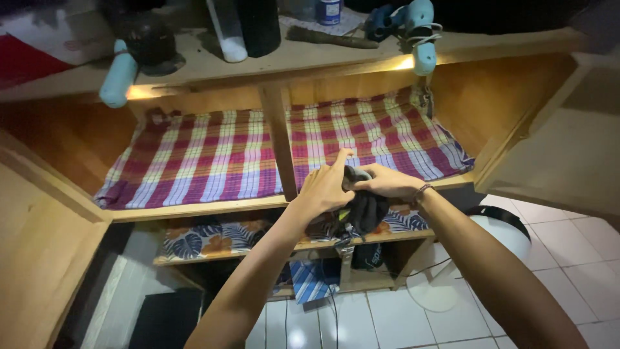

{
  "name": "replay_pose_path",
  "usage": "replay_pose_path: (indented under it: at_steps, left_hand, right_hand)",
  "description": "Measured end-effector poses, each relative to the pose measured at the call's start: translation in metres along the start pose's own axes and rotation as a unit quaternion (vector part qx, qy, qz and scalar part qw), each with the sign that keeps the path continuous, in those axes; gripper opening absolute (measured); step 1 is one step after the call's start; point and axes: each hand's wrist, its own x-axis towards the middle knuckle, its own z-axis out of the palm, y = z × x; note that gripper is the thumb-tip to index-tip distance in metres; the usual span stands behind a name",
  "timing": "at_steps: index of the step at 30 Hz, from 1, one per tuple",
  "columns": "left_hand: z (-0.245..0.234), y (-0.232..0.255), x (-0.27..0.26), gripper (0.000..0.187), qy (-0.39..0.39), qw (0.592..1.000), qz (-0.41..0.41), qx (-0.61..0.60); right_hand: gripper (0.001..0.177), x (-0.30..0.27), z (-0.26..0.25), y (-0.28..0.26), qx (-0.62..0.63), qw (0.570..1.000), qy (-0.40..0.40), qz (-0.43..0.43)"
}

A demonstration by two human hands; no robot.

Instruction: The recorder organizes various small items from a shelf onto a small bedside table.

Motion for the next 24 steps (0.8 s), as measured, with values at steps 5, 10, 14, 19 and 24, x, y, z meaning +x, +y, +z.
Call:
replay_pose_path:
  at_steps: [5,10,14,19,24]
  left_hand:
    - [0.006,-0.005,0.005,0.092,0.018,1.000,0.008,-0.009]
    - [-0.003,-0.031,-0.002,0.085,-0.015,0.999,-0.032,0.008]
    - [-0.029,-0.072,-0.029,0.078,-0.085,0.989,-0.118,0.037]
    - [-0.080,-0.124,-0.084,0.079,-0.071,0.979,-0.181,0.067]
    - [-0.134,-0.176,-0.136,0.074,0.082,0.972,-0.191,0.112]
  right_hand:
    - [0.034,0.012,-0.013,0.024,0.019,1.000,-0.013,0.006]
    - [0.035,0.017,-0.002,0.003,0.022,0.996,-0.086,0.012]
    - [0.031,0.026,0.039,-0.055,-0.056,0.995,-0.081,0.030]
    - [0.025,0.088,0.107,-0.076,-0.047,0.986,-0.133,-0.088]
    - [0.033,0.181,0.173,-0.088,-0.087,0.974,-0.034,-0.204]
